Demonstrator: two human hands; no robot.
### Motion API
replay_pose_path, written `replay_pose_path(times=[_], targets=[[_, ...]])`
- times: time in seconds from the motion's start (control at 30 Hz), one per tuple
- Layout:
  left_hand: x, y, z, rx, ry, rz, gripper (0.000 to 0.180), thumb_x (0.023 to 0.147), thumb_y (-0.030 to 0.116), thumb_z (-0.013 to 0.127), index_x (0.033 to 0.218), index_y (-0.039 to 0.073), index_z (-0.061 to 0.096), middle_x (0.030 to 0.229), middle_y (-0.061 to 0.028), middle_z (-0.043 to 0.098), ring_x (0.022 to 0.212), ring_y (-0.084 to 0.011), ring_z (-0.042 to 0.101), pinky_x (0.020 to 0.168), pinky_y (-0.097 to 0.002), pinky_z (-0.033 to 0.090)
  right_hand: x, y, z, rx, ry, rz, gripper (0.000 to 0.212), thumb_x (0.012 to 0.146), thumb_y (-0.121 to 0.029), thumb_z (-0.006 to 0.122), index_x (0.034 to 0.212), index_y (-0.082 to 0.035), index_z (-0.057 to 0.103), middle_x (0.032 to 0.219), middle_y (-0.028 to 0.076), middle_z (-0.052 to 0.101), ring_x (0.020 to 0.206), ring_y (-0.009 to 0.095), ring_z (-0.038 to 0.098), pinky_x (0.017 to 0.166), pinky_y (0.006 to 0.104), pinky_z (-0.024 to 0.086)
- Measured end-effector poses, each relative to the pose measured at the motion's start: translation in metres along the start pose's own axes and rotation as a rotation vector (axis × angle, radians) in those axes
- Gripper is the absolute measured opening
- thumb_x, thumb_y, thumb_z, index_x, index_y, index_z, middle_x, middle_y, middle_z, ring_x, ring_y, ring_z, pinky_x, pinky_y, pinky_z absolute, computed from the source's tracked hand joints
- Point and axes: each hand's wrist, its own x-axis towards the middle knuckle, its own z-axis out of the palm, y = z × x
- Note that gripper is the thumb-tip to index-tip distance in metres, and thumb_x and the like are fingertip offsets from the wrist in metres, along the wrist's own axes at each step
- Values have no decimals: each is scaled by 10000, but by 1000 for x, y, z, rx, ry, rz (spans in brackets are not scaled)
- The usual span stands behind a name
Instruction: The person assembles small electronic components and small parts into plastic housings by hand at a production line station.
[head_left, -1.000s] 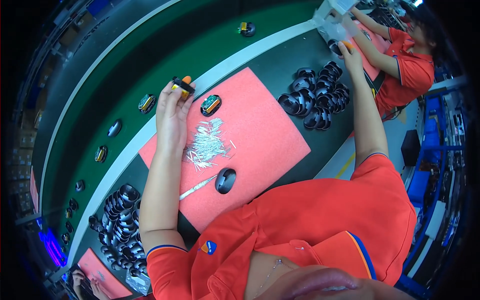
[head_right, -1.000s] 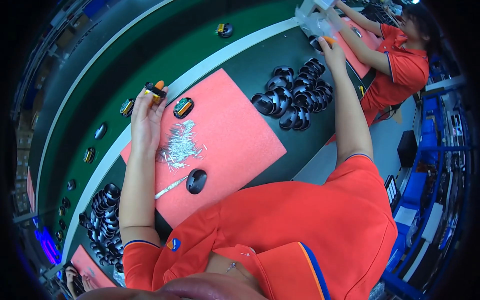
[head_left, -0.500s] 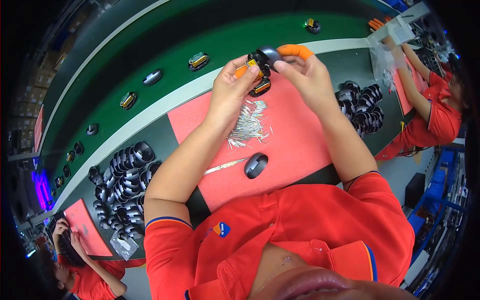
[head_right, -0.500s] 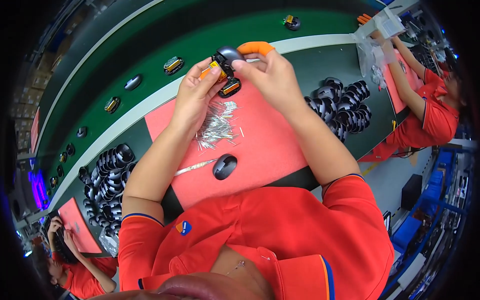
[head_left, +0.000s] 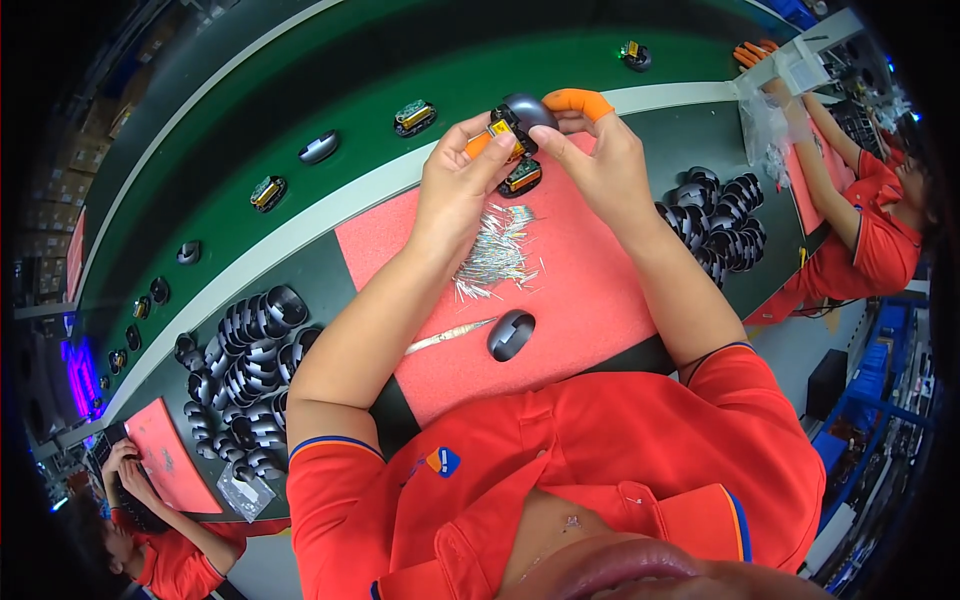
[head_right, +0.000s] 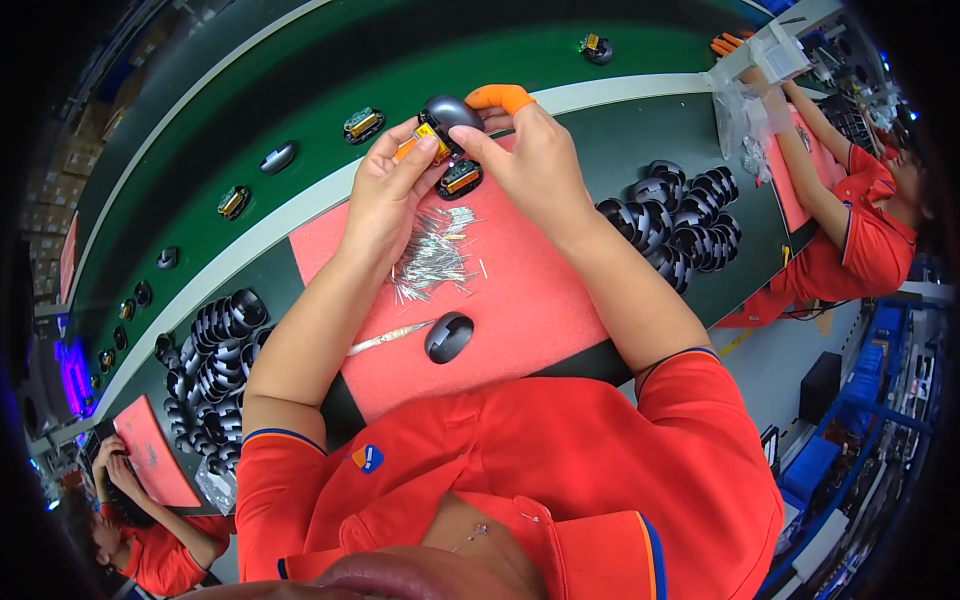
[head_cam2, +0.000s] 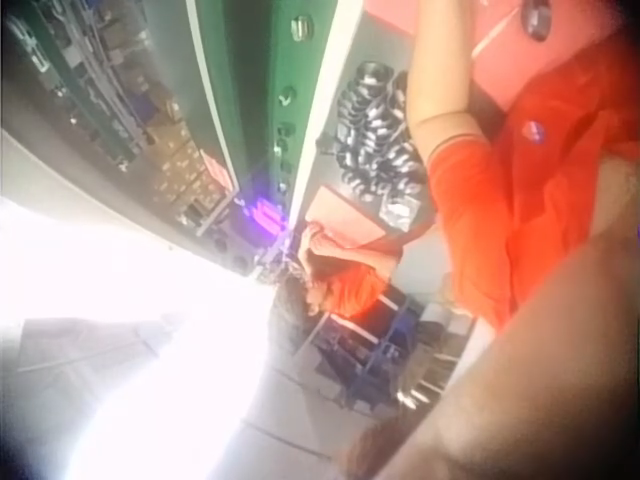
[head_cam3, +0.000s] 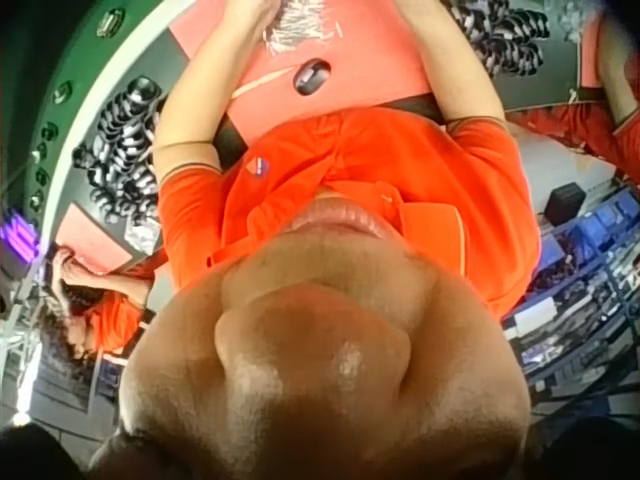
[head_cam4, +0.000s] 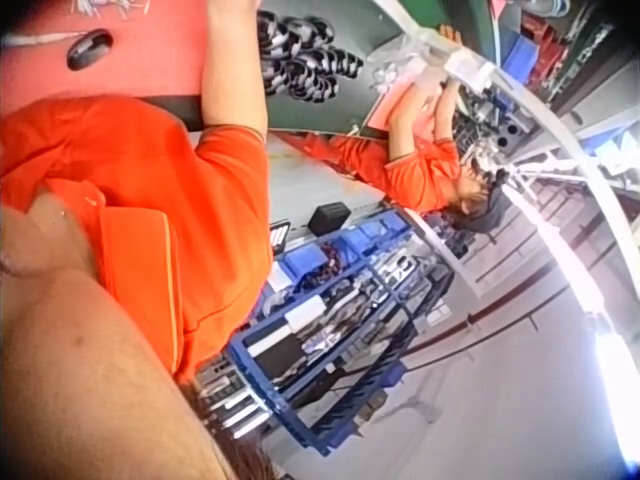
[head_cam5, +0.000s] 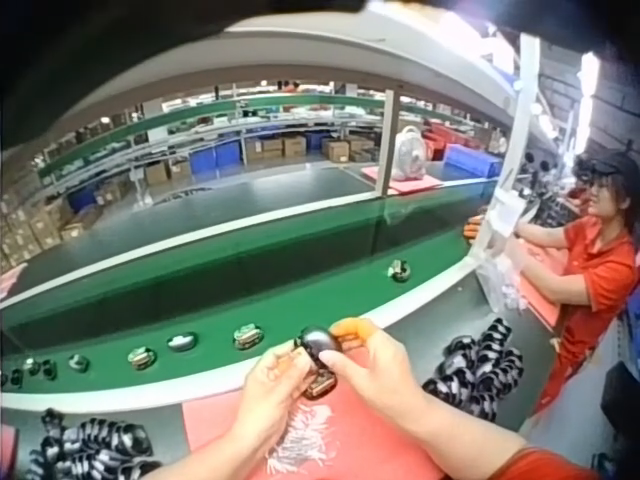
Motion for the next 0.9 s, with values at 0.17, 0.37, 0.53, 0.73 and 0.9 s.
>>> replay_pose_path(times=[0.17, 0.37, 0.53, 0.73, 0.9], targets=[[-4, 3, -5, 41, 41, 19, 372, 903, 155, 622, 1217, -4, 501, 1072, -76, 630, 984, -117, 615, 884, -261, 502, 0, -5, 4, -87, -21, 51, 369, 799, -179, 739, 1066, 24, 585, 968, 100, 664, 861, 159, 648, 785, 267, 504], [-5, 7, -10, 39, 30, 10, 443, 905, 179, 622, 1269, -23, 469, 1098, -101, 616, 1014, -129, 602, 902, -267, 493, 4, 3, 8, 361, -221, 390, 517, 822, -221, 720, 1224, 26, 509, 1011, 100, 656, 882, 142, 636, 812, 266, 492], [-5, 11, -15, 98, 9, -11, 609, 907, 173, 616, 1380, -28, 289, 1154, -176, 579, 1051, -180, 591, 911, -289, 488, 1, -9, 13, -53, -240, 113, 663, 779, -192, 740, 1344, -28, 434, 1231, 148, 545, 1036, 206, 590, 896, 322, 465], [15, 23, -17, 276, -49, 4, 704, 904, 197, 616, 1407, -48, 189, 1131, -209, 594, 1011, -208, 610, 883, -305, 489, 25, -3, 17, -283, -279, -146, 716, 724, -154, 752, 1363, -81, 438, 1225, 164, 533, 1080, 292, 561, 915, 341, 451], [51, 32, -33, 1357, 140, 397, 604, 877, 359, 603, 1327, -6, 430, 1284, -226, 508, 1219, -336, 479, 987, -417, 405, 82, 61, 11, -467, -154, -14, 697, 755, -237, 728, 1369, -86, 434, 1134, 189, 597, 1018, 291, 605, 893, 339, 452]])
